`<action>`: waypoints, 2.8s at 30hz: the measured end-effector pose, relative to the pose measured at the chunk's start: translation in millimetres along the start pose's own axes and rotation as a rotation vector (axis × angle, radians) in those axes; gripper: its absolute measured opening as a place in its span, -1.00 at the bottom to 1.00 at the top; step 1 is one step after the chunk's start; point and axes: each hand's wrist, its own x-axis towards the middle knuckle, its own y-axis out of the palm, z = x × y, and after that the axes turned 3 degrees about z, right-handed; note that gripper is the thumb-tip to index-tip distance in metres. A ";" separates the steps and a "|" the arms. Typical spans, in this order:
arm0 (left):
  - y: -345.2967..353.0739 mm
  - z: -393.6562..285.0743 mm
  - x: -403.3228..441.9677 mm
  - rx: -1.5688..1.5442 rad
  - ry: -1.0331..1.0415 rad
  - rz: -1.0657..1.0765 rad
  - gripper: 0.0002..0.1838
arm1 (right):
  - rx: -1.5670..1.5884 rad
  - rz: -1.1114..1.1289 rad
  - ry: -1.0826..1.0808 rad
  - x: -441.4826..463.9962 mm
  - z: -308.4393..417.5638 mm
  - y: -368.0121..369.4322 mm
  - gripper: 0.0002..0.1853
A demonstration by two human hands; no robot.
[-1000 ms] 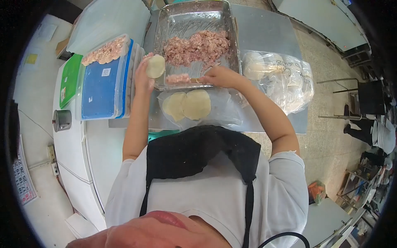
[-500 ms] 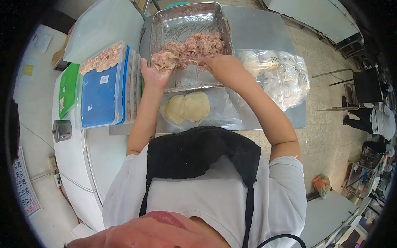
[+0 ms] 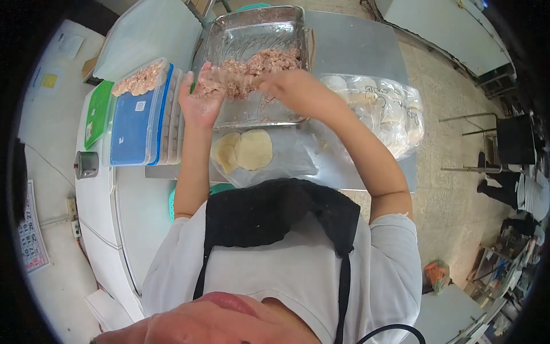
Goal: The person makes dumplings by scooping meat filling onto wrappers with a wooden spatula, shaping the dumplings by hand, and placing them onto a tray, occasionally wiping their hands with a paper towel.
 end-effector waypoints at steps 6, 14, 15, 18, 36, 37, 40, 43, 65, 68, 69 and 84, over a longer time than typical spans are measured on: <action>20.2 9.2 -20.6 1.202 0.336 0.297 -0.56 | 0.614 0.375 0.456 -17.5 -9.2 -48.5 -0.60; 50.2 -0.1 -17.9 1.600 -0.248 0.380 -0.60 | 0.598 0.253 0.062 -24.7 -40.5 -6.4 -0.56; 49.3 1.3 -16.1 1.602 -0.245 0.378 -0.60 | 0.598 0.253 0.058 -24.0 -48.5 0.2 -0.56; 29.8 3.5 -8.7 1.849 -0.069 0.661 -0.60 | 0.584 0.334 0.018 -15.9 -73.4 11.0 -0.56; -18.4 1.1 5.7 1.967 0.323 0.337 -0.30 | -0.078 0.013 0.148 -2.2 -71.6 -14.5 -0.69; -10.5 3.0 2.4 2.190 0.222 0.293 -0.28 | 0.014 -0.106 0.077 -0.2 -60.5 -15.0 -0.69; -1.9 8.8 0.5 2.466 0.098 0.273 -0.26 | -0.003 -0.019 -0.034 0.5 -46.3 4.8 -0.70; 11.1 14.5 -10.6 2.430 0.095 0.252 -0.24 | -0.431 0.357 0.220 0.8 -97.6 21.3 -0.70; 2.9 -44.5 -35.9 1.806 0.182 0.545 -0.59 | -0.039 0.070 0.062 -10.3 51.2 -23.7 -0.69; 5.7 -63.8 -57.6 1.718 0.389 0.522 -0.68 | -0.082 0.020 0.047 4.8 49.1 -48.8 -0.69; 11.7 -74.6 -65.9 1.719 0.394 0.528 -0.68 | -0.085 0.014 0.047 10.0 62.1 -54.4 -0.69; -59.9 -298.1 -48.7 1.885 0.309 0.355 -0.48 | 0.194 -0.104 0.238 27.6 126.9 44.5 -0.68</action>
